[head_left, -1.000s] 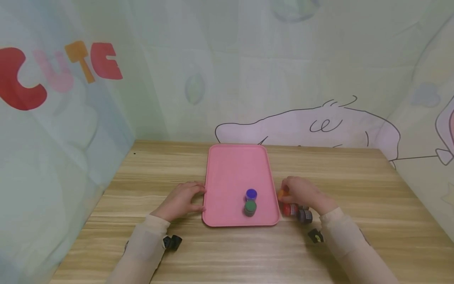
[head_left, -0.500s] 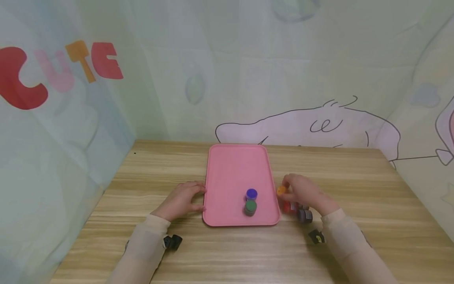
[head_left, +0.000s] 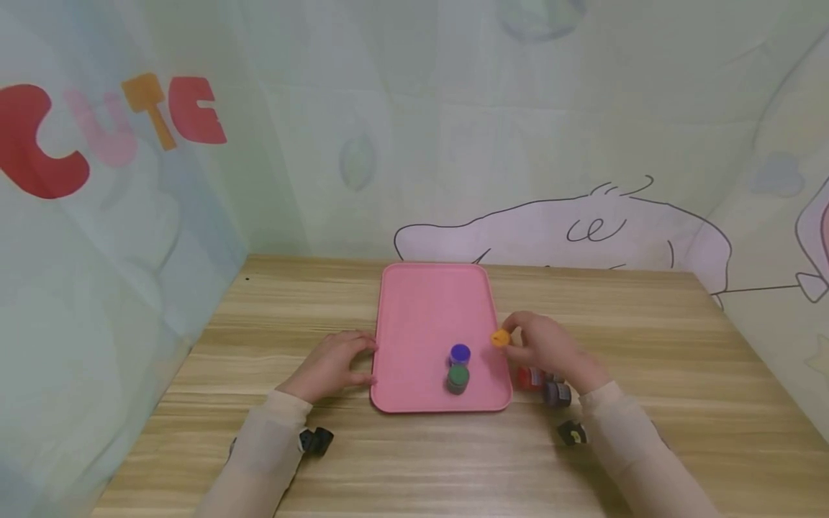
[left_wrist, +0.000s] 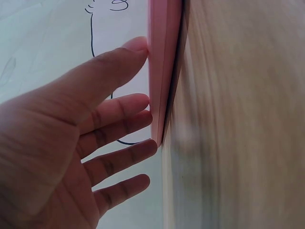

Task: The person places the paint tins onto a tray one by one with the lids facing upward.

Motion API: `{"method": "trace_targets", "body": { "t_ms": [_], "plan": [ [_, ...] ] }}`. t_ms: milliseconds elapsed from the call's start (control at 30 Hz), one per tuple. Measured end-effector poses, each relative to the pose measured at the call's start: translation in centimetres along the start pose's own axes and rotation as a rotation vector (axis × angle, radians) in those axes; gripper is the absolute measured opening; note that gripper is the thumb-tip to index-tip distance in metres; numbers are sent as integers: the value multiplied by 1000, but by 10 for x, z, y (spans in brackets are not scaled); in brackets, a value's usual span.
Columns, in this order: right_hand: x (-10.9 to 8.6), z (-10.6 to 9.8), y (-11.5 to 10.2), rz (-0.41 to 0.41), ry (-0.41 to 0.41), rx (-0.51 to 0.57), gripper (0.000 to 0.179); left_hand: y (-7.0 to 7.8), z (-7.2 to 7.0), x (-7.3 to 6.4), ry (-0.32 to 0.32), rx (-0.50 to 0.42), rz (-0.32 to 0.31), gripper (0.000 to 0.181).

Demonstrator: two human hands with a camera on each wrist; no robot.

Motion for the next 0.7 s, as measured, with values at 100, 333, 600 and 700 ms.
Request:
{"method": "trace_targets", "body": {
  "t_ms": [100, 333, 600, 700],
  "plan": [
    [2, 2, -2, 0, 3, 14, 32, 0, 0, 0, -6, 1, -3, 54],
    [6, 5, -9, -57, 1, -18, 31, 1, -1, 0, 8, 9, 12, 54],
    [10, 10, -13, -91, 0, 13, 29, 1, -2, 0, 17, 6, 24, 54],
    [13, 12, -14, -103, 11, 10, 30, 0, 0, 0, 12, 9, 21, 54]
  ]
}}
Point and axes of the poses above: each hand's wrist, its own x-axis towards the middle knuckle, its own z-axis out of the palm, y = z × x, the point moved 8 cm from there along x, towards the middle knuckle, and after that the axes turned 10 degrees about -z, right-handed, at the moved point
